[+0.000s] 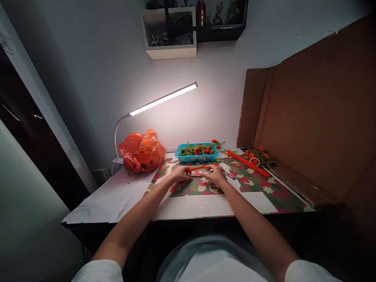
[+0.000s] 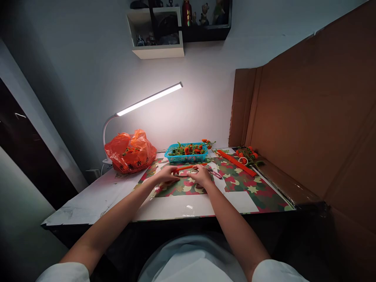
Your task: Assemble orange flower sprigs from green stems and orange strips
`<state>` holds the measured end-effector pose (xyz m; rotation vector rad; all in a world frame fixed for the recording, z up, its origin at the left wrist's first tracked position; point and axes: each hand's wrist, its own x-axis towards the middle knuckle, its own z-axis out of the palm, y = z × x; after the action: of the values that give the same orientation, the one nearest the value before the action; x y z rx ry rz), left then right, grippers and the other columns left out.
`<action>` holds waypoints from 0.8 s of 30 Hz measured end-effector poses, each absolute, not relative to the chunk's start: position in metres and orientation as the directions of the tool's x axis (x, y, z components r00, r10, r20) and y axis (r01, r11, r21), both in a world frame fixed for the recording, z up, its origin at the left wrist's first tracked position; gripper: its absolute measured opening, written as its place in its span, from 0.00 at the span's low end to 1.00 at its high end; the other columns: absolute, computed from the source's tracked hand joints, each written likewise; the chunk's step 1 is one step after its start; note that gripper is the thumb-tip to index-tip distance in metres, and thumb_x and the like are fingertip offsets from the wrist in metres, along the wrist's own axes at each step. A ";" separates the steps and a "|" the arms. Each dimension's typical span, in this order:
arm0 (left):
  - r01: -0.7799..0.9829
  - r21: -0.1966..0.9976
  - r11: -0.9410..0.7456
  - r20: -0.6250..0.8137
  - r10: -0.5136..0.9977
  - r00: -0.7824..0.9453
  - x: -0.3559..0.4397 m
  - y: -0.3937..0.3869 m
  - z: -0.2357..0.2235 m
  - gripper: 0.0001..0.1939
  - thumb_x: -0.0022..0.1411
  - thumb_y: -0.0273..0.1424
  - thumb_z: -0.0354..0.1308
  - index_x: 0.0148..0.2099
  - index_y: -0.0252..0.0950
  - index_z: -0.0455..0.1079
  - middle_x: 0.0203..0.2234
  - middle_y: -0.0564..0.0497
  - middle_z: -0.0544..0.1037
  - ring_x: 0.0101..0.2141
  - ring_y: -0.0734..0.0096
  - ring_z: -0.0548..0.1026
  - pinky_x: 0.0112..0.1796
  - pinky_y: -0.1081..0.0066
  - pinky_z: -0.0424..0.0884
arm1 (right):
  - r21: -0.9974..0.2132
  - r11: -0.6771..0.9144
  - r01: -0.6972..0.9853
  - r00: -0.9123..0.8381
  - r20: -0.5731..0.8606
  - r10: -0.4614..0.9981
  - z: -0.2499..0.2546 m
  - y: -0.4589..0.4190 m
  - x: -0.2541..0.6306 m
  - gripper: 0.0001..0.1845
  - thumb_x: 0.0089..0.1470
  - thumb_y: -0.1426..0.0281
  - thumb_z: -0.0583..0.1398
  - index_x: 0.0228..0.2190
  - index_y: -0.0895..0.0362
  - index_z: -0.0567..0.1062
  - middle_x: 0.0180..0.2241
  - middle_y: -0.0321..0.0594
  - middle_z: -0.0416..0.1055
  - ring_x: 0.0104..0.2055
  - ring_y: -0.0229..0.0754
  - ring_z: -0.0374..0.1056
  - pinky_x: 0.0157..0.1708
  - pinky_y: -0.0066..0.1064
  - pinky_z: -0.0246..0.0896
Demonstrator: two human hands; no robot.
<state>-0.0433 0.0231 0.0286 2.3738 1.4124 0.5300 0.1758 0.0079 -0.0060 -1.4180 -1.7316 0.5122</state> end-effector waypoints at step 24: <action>0.574 0.752 -0.326 0.059 0.900 0.433 -0.019 -0.026 0.038 0.23 0.58 0.50 0.50 0.31 0.34 0.71 0.18 0.55 0.67 0.16 0.76 0.64 0.19 0.75 0.60 | -0.891 0.247 -0.381 0.129 0.213 0.968 0.009 0.011 0.176 0.25 0.30 0.51 0.69 0.25 0.58 0.75 0.19 0.32 0.66 0.19 0.31 0.54 0.20 0.27 0.52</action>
<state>-0.0191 -0.0259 0.0384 2.0270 1.2366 0.6335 0.1758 0.0109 0.0092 -0.7826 -0.9552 1.1427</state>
